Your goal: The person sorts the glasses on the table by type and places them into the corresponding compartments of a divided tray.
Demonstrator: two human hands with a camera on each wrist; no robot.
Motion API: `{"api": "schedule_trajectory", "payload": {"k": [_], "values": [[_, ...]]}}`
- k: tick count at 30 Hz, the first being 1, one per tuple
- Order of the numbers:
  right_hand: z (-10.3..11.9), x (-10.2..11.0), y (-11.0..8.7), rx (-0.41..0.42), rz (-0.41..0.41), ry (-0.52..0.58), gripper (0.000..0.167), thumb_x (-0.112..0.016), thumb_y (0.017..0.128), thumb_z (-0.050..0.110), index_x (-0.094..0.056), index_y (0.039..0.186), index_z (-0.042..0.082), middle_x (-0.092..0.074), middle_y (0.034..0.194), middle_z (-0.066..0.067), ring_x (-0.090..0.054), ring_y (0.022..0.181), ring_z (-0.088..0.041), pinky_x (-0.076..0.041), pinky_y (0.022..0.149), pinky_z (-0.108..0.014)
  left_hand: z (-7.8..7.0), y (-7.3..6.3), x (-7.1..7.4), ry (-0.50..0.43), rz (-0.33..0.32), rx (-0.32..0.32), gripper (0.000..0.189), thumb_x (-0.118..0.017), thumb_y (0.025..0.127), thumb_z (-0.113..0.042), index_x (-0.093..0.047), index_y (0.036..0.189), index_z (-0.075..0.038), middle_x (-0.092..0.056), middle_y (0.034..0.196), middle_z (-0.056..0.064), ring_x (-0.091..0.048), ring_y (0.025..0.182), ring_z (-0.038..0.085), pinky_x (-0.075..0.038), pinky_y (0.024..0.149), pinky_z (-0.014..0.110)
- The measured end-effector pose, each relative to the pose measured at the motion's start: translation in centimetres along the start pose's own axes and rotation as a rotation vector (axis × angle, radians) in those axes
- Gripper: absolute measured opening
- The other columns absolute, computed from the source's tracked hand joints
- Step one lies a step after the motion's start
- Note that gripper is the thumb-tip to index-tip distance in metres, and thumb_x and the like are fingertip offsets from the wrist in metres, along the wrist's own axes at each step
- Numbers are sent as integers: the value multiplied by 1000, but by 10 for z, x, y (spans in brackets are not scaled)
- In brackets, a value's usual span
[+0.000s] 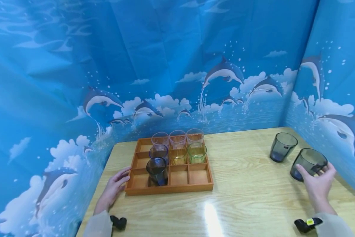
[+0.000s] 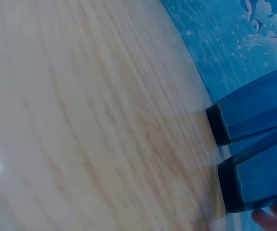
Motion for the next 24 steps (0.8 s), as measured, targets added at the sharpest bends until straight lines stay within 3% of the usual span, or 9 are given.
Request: {"api": "schedule_trajectory", "payload": {"k": [5,9,11,15,18,24], "values": [[-2,3,8,41,70,-66,95,-76,77,26,-10,146,27,-32,130,7,-38,113,-17,-34,100,-31,1,0,0,-6,4,-1,60,-63,87,-34,-42,140,-16,-33,145,6,-31,129,26,-27,102,55],[-4,6,13,71,125,-109,97,-75,78,29,-7,146,25,-30,117,16,-38,102,-10,-34,99,-28,1,0,0,-11,-2,1,59,-62,88,-33,-42,140,-16,-34,144,6,-32,128,25,-29,101,52],[-3,7,16,71,136,-119,97,-76,77,30,-7,146,27,-30,119,15,-38,99,-7,-35,98,-28,1,1,0,-8,-8,1,58,-62,88,-32,-42,140,-16,-34,144,6,-34,127,25,-31,100,50],[-1,8,16,51,144,-135,98,-75,76,35,-6,146,30,-28,136,-5,-36,110,-26,-33,100,-39,1,0,0,2,-7,-11,58,-61,89,-29,-40,141,-13,-36,142,9,-36,125,26,-35,97,46],[1,8,11,31,142,-148,100,-76,75,37,-6,146,31,-26,139,-10,-30,117,-36,-30,101,-44,1,0,0,8,1,-19,58,-60,90,-28,-39,142,-12,-36,142,11,-37,123,26,-37,96,44],[2,3,-2,72,159,-158,100,-77,75,37,-7,146,29,-35,117,16,-34,113,-32,-33,96,-43,1,1,1,14,0,-13,58,-61,89,-30,-40,141,-15,-35,142,10,-38,123,25,-38,95,42]]}}
Point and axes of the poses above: each hand's wrist, its own y-axis towards the middle knuckle, its own x-axis out of the back of the hand, z = x × y, the point moved 1 cm from there along y, towards the middle knuckle
